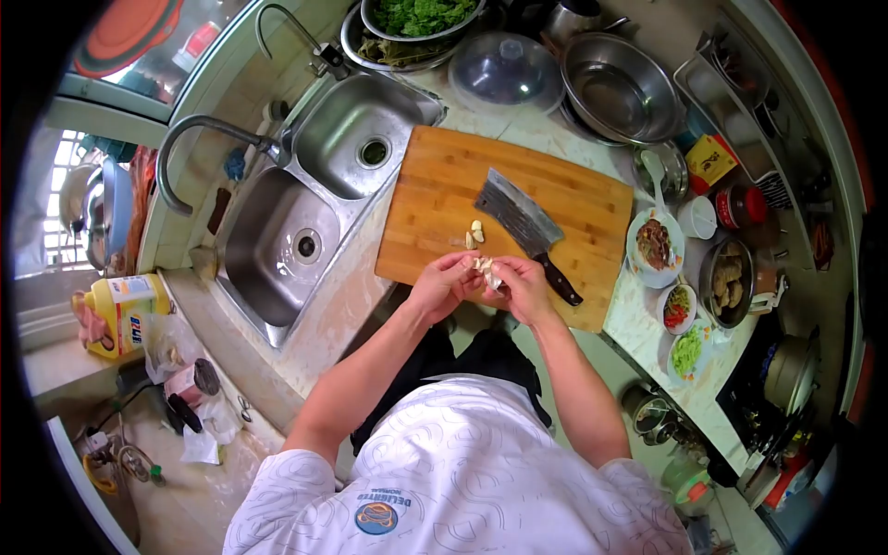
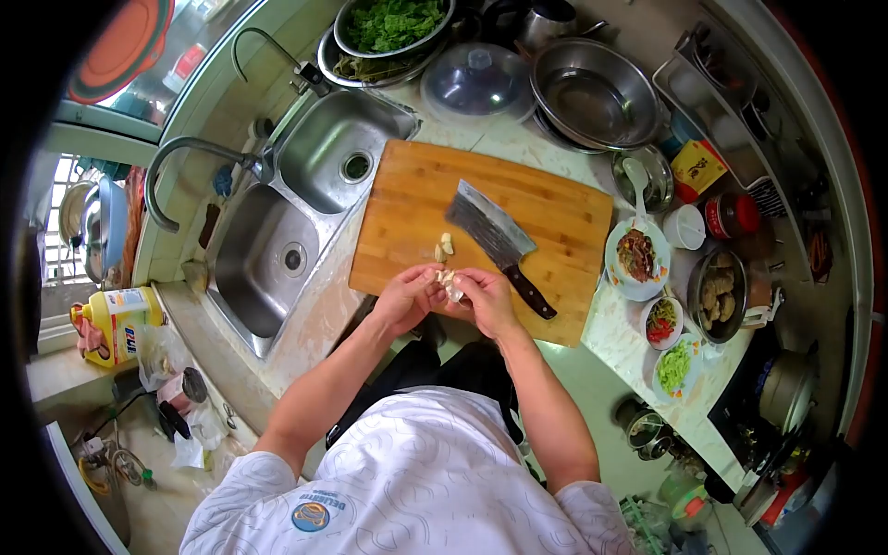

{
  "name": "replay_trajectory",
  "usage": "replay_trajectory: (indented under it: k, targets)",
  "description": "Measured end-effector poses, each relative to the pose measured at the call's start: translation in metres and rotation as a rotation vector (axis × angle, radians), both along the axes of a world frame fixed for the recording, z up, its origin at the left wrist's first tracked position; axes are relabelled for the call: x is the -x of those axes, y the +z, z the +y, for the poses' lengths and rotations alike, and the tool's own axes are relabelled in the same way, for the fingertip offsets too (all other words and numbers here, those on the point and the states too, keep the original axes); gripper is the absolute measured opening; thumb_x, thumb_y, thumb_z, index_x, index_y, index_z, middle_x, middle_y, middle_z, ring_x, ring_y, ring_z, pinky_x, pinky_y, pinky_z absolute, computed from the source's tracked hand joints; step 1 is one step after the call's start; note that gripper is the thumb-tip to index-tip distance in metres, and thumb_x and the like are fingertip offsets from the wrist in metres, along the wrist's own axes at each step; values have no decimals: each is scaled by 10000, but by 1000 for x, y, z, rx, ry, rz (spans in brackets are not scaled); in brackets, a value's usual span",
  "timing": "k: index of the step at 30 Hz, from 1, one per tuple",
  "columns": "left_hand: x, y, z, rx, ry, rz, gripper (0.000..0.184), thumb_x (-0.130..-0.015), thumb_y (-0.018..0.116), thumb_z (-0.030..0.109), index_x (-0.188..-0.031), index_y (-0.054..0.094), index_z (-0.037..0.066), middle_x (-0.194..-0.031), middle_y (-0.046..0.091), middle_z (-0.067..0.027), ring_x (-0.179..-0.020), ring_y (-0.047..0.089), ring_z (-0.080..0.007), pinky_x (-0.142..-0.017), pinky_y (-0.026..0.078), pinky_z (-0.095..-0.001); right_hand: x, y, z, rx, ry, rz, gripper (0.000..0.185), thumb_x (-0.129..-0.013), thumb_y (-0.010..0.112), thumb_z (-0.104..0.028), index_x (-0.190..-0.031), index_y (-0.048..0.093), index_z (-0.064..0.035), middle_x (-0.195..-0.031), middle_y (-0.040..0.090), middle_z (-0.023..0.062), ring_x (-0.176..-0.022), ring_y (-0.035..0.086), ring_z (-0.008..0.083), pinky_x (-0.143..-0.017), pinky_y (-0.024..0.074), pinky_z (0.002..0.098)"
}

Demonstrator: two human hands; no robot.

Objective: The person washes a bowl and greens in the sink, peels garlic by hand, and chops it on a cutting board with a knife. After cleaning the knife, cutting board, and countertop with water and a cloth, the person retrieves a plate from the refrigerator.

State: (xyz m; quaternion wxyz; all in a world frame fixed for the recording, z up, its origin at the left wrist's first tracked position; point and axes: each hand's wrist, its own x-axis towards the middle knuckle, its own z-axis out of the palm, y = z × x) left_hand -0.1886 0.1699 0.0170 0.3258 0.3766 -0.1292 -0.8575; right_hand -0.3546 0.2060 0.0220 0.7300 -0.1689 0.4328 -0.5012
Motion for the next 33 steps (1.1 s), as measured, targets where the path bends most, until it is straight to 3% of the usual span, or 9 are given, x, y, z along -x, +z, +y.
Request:
replay_trajectory:
  k: [5,8,13,16,21,23,26,29,33]
  targets:
    - [1,3,-3,-21,-19,28,247,-910,571,163,-1103,567,10,-1013,613,-81,-925,590,-183,-813,469,-296,7,-5,5,51,36,124,153,-885,569,-96,-946,629,31,-832,635,56,-685,604,109,-588,546,255]
    - [1,0,-8,96,-13,-136,234,-921,548,142,-1107,587,5,-1016,625,-84,-912,596,-172,-797,479,-295,12,-5,10,67,38,160,173,-889,554,-89,-1003,625,20,-846,627,60,-706,601,121,-624,563,283]
    - [2,-1,-17,682,-22,-866,178,-885,547,51,-1014,642,-25,-933,671,-97,-839,617,-124,-734,475,-244,18,5,19,-42,-55,136,153,-886,553,-87,-982,623,11,-847,633,62,-706,610,121,-623,557,277]
    - [-7,2,-23,866,46,-1071,185,-856,587,44,-1019,637,-28,-894,678,-106,-807,620,-118,-732,473,-236,26,11,26,-67,-98,153,145,-881,558,-83,-968,623,14,-832,640,64,-691,620,124,-619,555,272]
    - [-10,18,-12,792,-10,-1197,151,-832,618,45,-972,654,1,-840,681,-109,-741,646,-184,-691,486,-266,32,15,36,4,-94,285,123,-885,556,-61,-938,619,31,-800,642,65,-647,611,109,-618,549,262]
    - [-9,10,-11,1108,37,-1313,132,-802,633,42,-926,658,3,-848,660,-131,-761,641,-263,-689,493,-305,28,18,36,19,-103,296,121,-887,554,-57,-933,618,35,-791,640,63,-644,607,103,-610,541,253]
    - [-4,-2,-21,1203,-97,-1374,132,-771,640,32,-898,658,3,-881,636,-149,-800,611,-324,-702,492,-349,25,17,38,39,-91,314,120,-891,552,-56,-925,615,40,-774,637,58,-637,600,94,-597,522,234]
    - [-2,-11,-31,1439,-222,-1455,133,-747,674,40,-874,650,8,-889,622,-132,-704,607,-290,-647,489,-329,26,16,41,42,-64,308,122,-893,551,-59,-923,614,41,-761,635,50,-631,595,88,-588,503,215]
    - [-4,-9,-28,1279,-254,-1396,84,-789,658,55,-838,640,-12,-825,619,-103,-706,602,-240,-643,478,-314,33,15,46,27,-62,307,124,-895,548,-62,-922,613,41,-754,632,44,-625,587,83,-591,495,205]
